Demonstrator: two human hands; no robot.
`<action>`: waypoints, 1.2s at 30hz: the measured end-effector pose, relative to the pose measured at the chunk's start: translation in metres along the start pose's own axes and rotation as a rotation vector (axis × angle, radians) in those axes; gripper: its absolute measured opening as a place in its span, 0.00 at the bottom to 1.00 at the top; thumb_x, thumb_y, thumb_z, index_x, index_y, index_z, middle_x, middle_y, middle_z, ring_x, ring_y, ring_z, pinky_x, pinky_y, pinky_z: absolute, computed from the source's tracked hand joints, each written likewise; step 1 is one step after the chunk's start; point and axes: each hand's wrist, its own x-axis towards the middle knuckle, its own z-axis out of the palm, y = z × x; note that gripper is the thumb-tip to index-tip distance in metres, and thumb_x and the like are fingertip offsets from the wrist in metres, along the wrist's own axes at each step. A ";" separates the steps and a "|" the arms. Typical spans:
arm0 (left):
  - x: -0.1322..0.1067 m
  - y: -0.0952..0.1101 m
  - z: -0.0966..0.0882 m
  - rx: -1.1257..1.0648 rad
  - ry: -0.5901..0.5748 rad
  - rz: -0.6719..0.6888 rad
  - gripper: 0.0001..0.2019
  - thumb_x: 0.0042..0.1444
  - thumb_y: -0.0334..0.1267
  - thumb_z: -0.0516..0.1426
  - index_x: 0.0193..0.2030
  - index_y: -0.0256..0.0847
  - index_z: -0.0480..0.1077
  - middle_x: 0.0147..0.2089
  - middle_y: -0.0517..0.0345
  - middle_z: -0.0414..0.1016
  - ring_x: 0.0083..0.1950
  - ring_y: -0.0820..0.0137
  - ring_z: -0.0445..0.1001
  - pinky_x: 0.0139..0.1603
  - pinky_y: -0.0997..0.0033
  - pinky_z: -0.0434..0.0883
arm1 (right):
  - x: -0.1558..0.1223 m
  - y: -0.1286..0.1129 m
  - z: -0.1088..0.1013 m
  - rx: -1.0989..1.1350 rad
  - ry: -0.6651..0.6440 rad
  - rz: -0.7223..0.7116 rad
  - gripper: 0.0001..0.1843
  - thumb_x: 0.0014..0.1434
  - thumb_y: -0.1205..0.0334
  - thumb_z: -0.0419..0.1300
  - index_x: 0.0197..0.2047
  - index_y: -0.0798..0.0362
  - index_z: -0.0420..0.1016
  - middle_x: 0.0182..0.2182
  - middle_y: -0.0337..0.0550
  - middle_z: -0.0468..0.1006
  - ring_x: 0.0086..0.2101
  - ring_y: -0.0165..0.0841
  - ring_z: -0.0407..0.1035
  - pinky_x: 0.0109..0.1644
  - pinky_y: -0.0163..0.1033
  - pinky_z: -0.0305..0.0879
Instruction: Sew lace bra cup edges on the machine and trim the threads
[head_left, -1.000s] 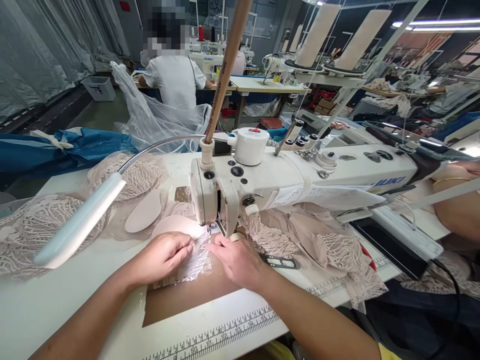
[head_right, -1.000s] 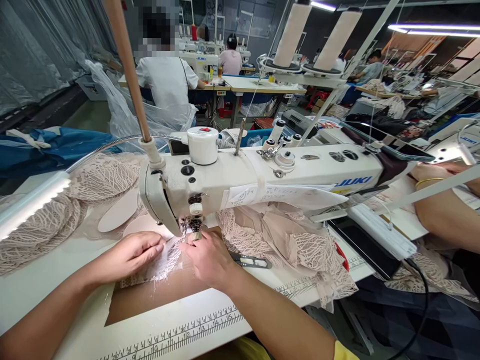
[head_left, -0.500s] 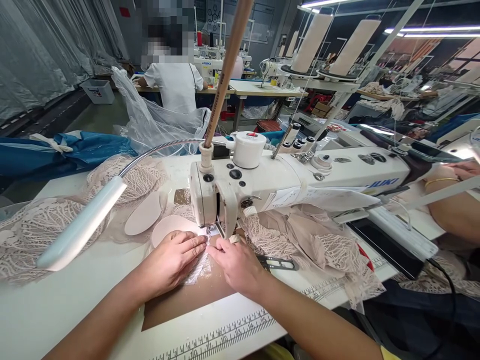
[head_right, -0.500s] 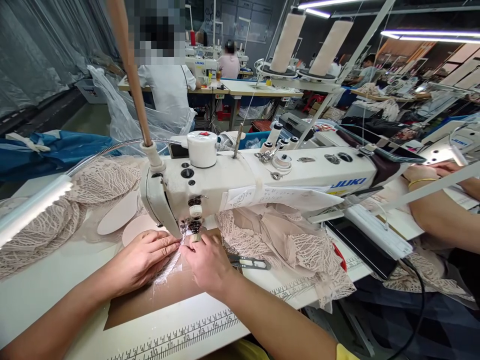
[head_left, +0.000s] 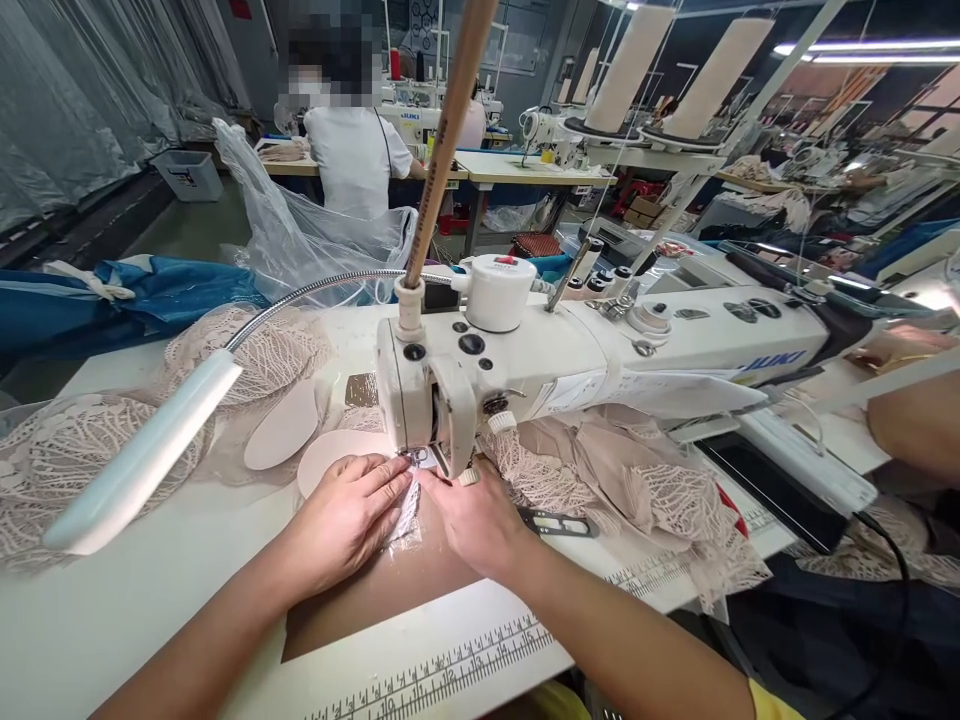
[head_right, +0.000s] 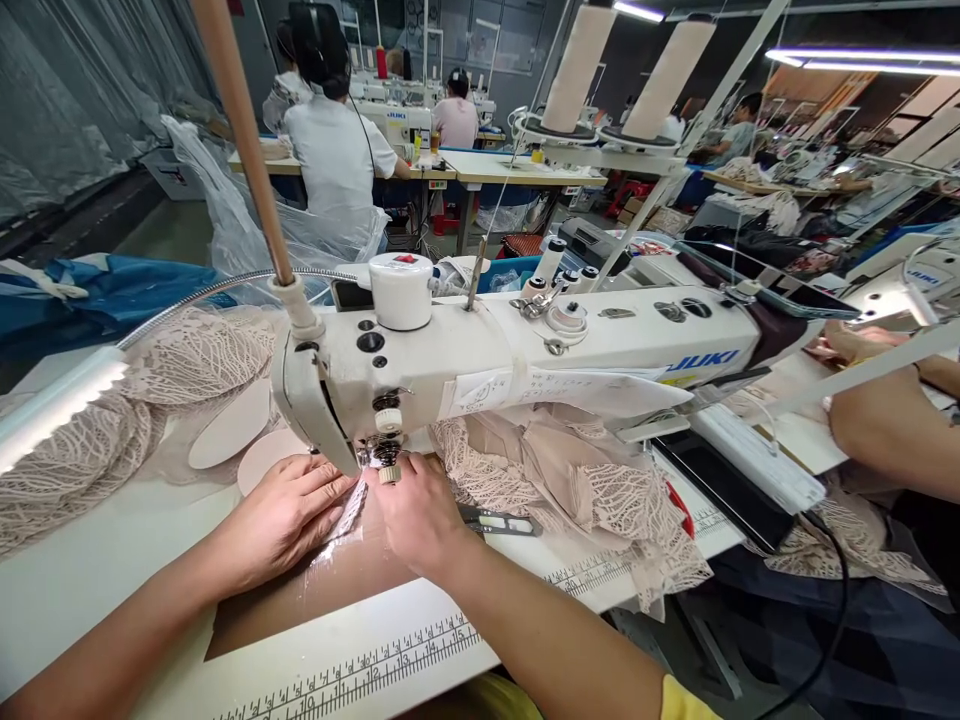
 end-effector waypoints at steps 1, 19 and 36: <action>-0.001 -0.001 0.000 -0.005 0.010 0.007 0.16 0.65 0.35 0.48 0.56 0.38 0.67 0.55 0.45 0.72 0.52 0.57 0.67 0.50 0.55 0.65 | -0.001 0.001 -0.001 0.011 0.000 -0.007 0.24 0.56 0.72 0.52 0.56 0.50 0.69 0.43 0.49 0.70 0.43 0.40 0.61 0.46 0.42 0.56; -0.012 -0.008 0.003 -0.127 0.012 0.120 0.14 0.64 0.30 0.48 0.53 0.40 0.68 0.41 0.49 0.70 0.41 0.64 0.65 0.43 0.60 0.63 | -0.013 0.012 0.000 0.110 -0.036 -0.311 0.21 0.49 0.78 0.54 0.45 0.52 0.73 0.31 0.39 0.67 0.27 0.30 0.50 0.32 0.37 0.44; -0.011 -0.006 0.000 -0.071 -0.018 0.166 0.15 0.65 0.30 0.48 0.52 0.44 0.71 0.37 0.52 0.69 0.38 0.65 0.63 0.42 0.61 0.63 | -0.016 0.015 0.001 0.186 0.015 -0.337 0.17 0.55 0.75 0.51 0.44 0.53 0.74 0.31 0.41 0.70 0.29 0.32 0.56 0.33 0.37 0.48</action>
